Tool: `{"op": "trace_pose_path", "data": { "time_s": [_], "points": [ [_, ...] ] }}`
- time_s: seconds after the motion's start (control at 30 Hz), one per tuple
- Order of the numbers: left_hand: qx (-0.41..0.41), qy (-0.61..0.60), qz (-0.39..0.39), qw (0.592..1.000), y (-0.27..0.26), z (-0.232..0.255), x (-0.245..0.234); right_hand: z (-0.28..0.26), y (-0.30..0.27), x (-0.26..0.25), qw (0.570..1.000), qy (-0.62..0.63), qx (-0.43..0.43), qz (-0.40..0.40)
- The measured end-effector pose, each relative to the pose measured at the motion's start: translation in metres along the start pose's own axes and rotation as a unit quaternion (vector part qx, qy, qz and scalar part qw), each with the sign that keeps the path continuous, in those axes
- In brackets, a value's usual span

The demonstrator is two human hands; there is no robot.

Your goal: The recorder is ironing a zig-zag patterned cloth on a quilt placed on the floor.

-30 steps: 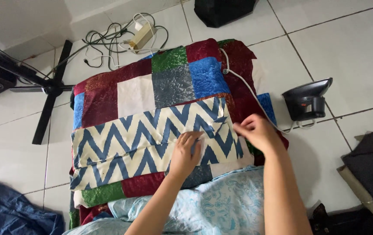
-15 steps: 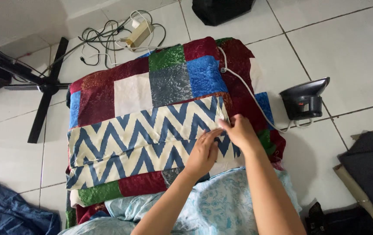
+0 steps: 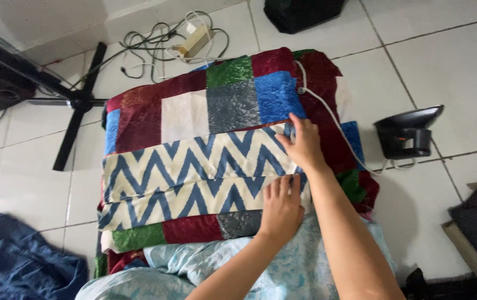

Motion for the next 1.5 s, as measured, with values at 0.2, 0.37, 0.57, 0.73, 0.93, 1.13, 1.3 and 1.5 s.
{"op": "trace_pose_path", "data": {
  "time_s": [0.2,0.37,0.57,0.73,0.93,1.13,1.3,1.5],
  "points": [
    [0.007,0.023,0.006,1.0,-0.003,-0.006,0.013,0.044,-0.005,0.013,0.998,0.053,-0.037,-0.028],
    [0.015,0.024,0.053,0.998,-0.015,-0.015,0.023,0.011,0.015,-0.012,0.975,0.068,0.149,-0.151],
    [-0.076,-0.075,0.065,0.992,-0.001,-0.015,0.005,0.01,0.02,-0.017,0.94,0.211,0.212,-0.166],
    [-0.147,-0.145,0.097,0.974,-0.001,-0.014,0.002,0.04,0.013,-0.007,0.935,0.286,0.089,-0.191],
    [-0.227,-0.222,0.033,0.948,0.001,0.014,-0.01,0.044,0.033,-0.073,0.957,0.181,0.155,-0.168],
    [-0.182,-0.361,0.135,0.905,0.002,0.045,-0.028,0.044,0.036,-0.134,0.932,0.151,0.289,-0.16],
    [-0.075,-0.316,0.063,0.944,-0.001,0.047,-0.001,0.049,0.03,-0.134,0.945,0.124,0.263,-0.148],
    [-0.154,-0.313,-0.021,0.937,0.006,0.054,-0.01,0.018,0.037,-0.136,0.919,0.165,0.323,-0.156]
  ]
}}
Point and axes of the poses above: each hand's wrist, its own y-axis towards the middle knuckle, its own x-axis out of the palm, z = x × y, the point moved 3 cm from there along y, towards the middle knuckle, and after that the axes turned 15 degrees about z, right-handed, at the moved point
